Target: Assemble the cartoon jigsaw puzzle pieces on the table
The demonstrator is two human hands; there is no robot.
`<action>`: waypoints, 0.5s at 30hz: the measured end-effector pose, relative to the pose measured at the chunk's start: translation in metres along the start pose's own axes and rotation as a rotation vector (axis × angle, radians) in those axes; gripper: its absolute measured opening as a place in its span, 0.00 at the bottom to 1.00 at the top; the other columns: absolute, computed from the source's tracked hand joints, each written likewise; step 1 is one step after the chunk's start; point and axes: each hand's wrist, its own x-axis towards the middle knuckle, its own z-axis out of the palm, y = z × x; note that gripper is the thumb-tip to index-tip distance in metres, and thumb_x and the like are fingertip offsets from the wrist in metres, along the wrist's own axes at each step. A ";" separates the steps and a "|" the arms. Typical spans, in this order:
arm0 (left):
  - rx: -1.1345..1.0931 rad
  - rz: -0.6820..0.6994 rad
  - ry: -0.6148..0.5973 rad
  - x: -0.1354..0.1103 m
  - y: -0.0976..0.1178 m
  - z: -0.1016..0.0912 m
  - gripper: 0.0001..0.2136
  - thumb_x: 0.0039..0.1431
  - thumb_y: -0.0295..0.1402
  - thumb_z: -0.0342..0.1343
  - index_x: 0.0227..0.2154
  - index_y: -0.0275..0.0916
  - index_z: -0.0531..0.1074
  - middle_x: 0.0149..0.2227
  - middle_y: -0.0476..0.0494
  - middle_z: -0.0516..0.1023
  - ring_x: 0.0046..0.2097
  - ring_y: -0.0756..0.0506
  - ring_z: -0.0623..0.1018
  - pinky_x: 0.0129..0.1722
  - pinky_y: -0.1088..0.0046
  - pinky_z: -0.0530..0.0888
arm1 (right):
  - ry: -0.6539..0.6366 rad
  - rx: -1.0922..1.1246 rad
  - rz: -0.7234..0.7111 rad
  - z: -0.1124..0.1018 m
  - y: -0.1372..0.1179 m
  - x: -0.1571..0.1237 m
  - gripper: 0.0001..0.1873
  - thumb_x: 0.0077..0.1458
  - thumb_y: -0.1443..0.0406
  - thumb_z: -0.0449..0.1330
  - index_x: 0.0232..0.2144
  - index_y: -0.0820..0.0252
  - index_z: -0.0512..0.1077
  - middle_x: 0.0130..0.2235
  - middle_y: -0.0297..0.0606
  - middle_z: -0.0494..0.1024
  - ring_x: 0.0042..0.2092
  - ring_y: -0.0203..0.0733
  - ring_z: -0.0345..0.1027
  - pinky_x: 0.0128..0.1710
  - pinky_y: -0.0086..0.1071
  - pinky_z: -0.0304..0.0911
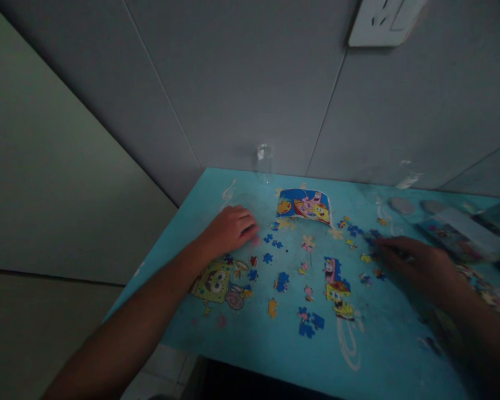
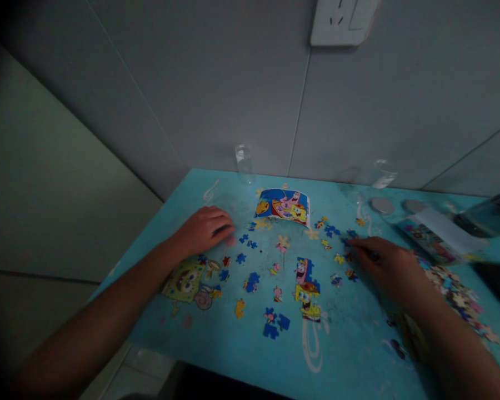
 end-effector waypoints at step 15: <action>-0.088 0.078 -0.022 0.000 0.011 0.011 0.09 0.68 0.39 0.57 0.45 0.43 0.77 0.46 0.43 0.77 0.47 0.43 0.75 0.49 0.59 0.70 | 0.015 0.067 -0.091 -0.001 -0.013 0.000 0.16 0.63 0.59 0.56 0.48 0.53 0.79 0.46 0.41 0.83 0.41 0.48 0.79 0.41 0.41 0.74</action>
